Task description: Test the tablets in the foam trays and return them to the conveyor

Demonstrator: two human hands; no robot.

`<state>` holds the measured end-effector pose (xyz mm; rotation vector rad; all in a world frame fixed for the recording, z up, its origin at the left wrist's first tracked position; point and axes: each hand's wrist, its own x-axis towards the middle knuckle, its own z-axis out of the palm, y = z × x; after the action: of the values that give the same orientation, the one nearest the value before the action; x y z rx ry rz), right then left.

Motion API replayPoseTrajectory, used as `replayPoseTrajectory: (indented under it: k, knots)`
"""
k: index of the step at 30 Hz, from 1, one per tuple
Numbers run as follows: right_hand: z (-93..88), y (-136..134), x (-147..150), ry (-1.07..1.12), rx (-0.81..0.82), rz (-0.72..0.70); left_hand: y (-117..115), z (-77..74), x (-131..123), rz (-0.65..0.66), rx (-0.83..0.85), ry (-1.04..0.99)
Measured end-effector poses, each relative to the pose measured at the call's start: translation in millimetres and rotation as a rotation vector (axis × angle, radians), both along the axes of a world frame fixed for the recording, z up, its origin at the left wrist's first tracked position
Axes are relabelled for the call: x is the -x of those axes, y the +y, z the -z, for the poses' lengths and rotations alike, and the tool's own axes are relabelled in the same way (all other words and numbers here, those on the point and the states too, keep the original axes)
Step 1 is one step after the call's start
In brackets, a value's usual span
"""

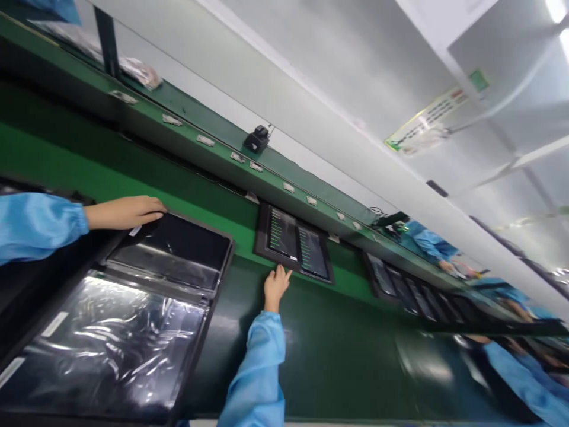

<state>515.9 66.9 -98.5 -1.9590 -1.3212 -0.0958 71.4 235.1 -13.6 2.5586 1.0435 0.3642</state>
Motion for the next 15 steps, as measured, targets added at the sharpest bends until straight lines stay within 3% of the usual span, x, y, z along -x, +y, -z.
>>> replayPoseTrajectory:
  k: [3, 7, 12, 15]
  knots:
    - [1.0, -14, 27, 0.135, 0.023, 0.027, 11, 4.0, 3, 0.013, 0.017, 0.032]
    - [-20.1, -44, 111, 0.335, 0.009, -0.104, 27, 11.1, 10, 0.03, 0.05, 0.082]
    - [-68.7, -58, 220, 0.175, 0.164, -0.569, 39, 13.8, 10, 0.08, 0.089, 0.114]
    - [-83.7, -49, 265, 0.036, 0.334, -0.791, 41, 16.2, 10, 0.084, 0.065, 0.116]
